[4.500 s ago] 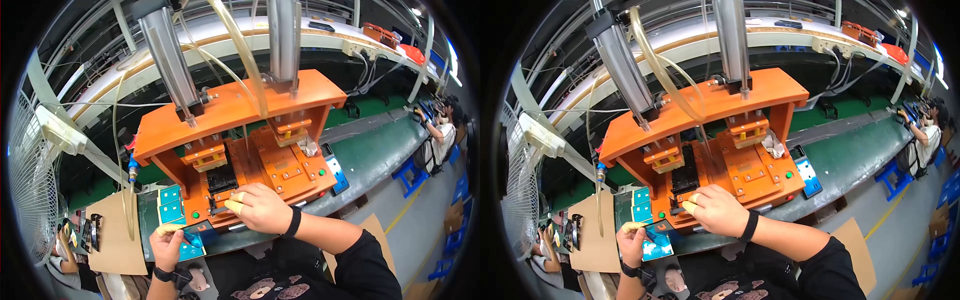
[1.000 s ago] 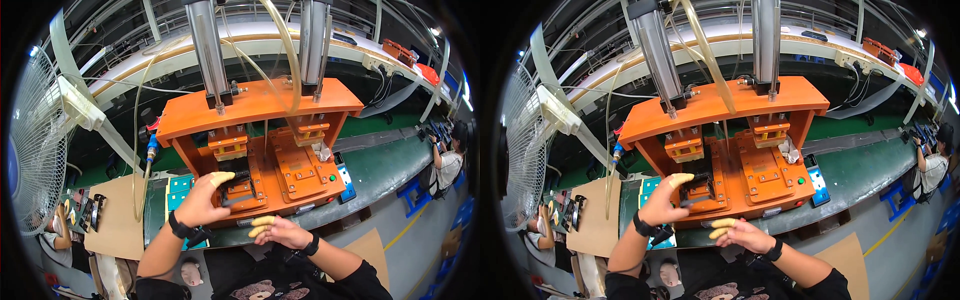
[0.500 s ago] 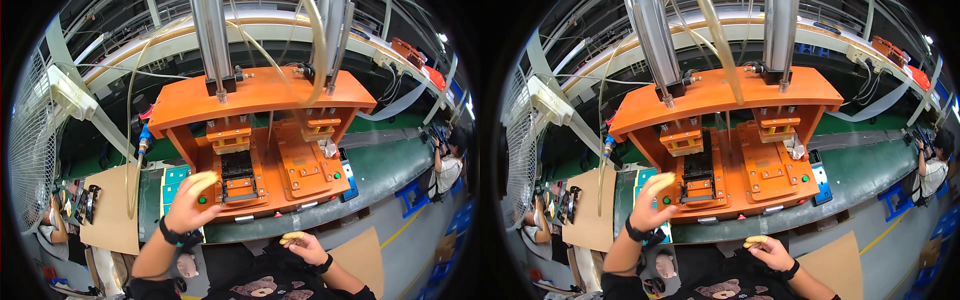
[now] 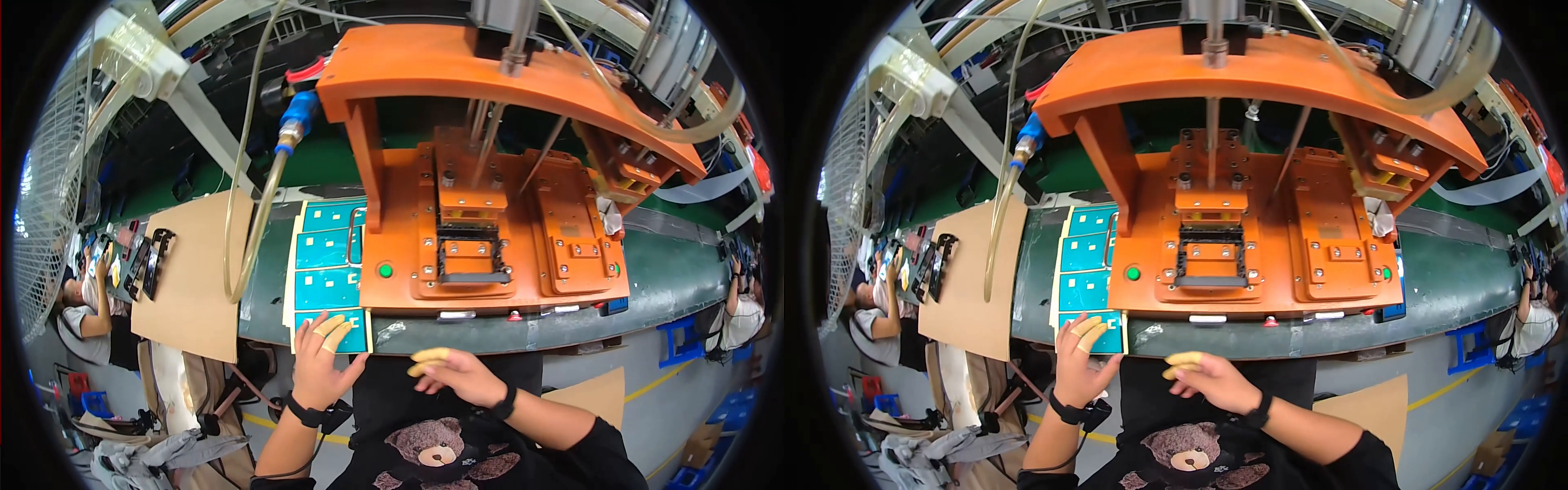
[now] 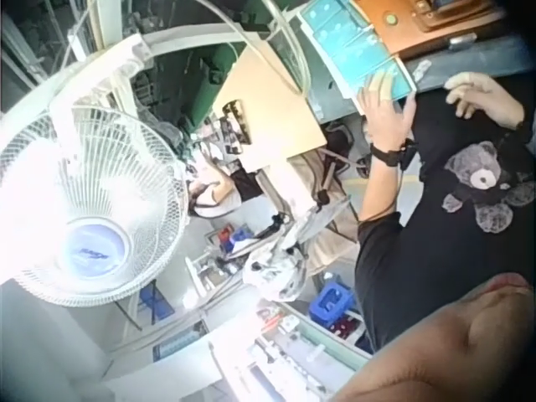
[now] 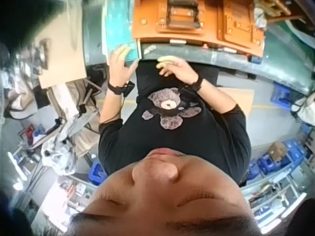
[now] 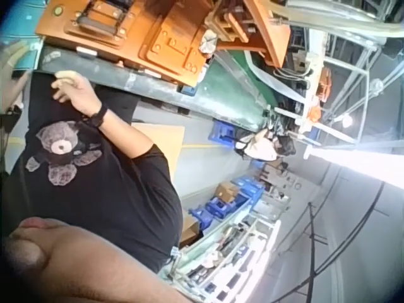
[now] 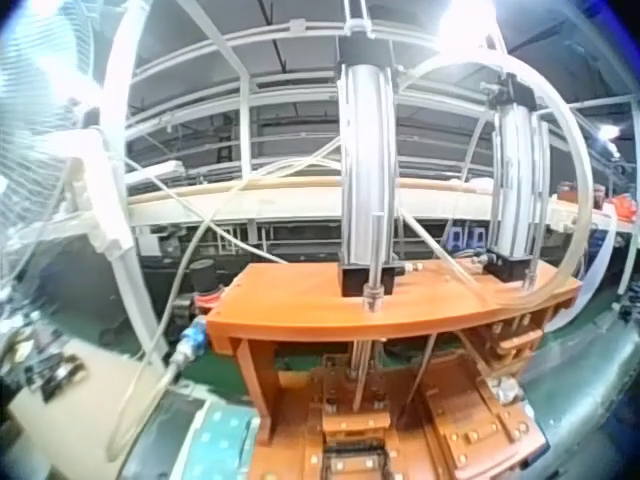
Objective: Operating a heat press machine to assemble electronic parts.
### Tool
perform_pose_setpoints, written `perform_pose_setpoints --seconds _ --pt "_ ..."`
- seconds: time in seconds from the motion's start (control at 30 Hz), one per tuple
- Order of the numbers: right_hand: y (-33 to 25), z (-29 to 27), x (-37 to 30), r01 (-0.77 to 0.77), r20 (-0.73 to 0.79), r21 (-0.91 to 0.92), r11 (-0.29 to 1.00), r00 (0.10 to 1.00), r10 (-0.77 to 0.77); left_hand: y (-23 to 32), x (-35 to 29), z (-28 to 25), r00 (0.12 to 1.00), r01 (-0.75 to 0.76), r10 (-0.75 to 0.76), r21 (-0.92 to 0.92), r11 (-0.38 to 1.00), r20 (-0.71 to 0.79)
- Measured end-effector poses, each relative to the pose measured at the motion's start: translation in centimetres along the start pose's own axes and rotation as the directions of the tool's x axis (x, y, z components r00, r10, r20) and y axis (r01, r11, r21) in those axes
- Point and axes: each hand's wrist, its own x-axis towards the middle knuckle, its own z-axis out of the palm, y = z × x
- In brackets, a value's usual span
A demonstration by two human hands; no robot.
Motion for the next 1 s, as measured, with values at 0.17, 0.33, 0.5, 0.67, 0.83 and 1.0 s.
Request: perform_pose_setpoints --seconds 0.17,0.33,0.5,0.67,0.83,1.0 --pt "-1.2 4.7 6.8 -0.154 0.006 0.032 0.987 0.988 0.154 -0.5 -1.4 1.2 1.000 0.019 -0.020 -0.056 0.998 -0.012" --pt "0.1 5.5 8.7 -0.094 -0.001 -0.011 0.996 0.996 0.094 -0.7 -1.6 1.1 0.998 0.031 -0.038 -0.121 0.992 -0.054" --pt "0.4 5.3 9.1 -0.028 0.069 0.056 0.998 0.997 0.025 -2.0 -1.3 0.5 0.997 -0.036 0.020 -0.206 0.978 -0.078" --pt "-0.2 5.5 9.1 -0.020 0.073 0.044 0.999 0.997 0.017 -2.6 -0.2 -0.4 0.992 -0.126 0.118 -0.213 0.969 -0.049" --pt "0.3 5.3 9.3 0.000 0.074 0.065 0.998 0.997 -0.005 -2.1 0.5 -1.0 0.986 -0.168 0.165 -0.181 0.969 -0.031" --pt "0.6 5.5 9.5 0.028 0.058 0.062 0.998 0.998 -0.032 -2.2 0.7 -1.0 0.984 -0.175 0.169 -0.159 0.971 -0.055"
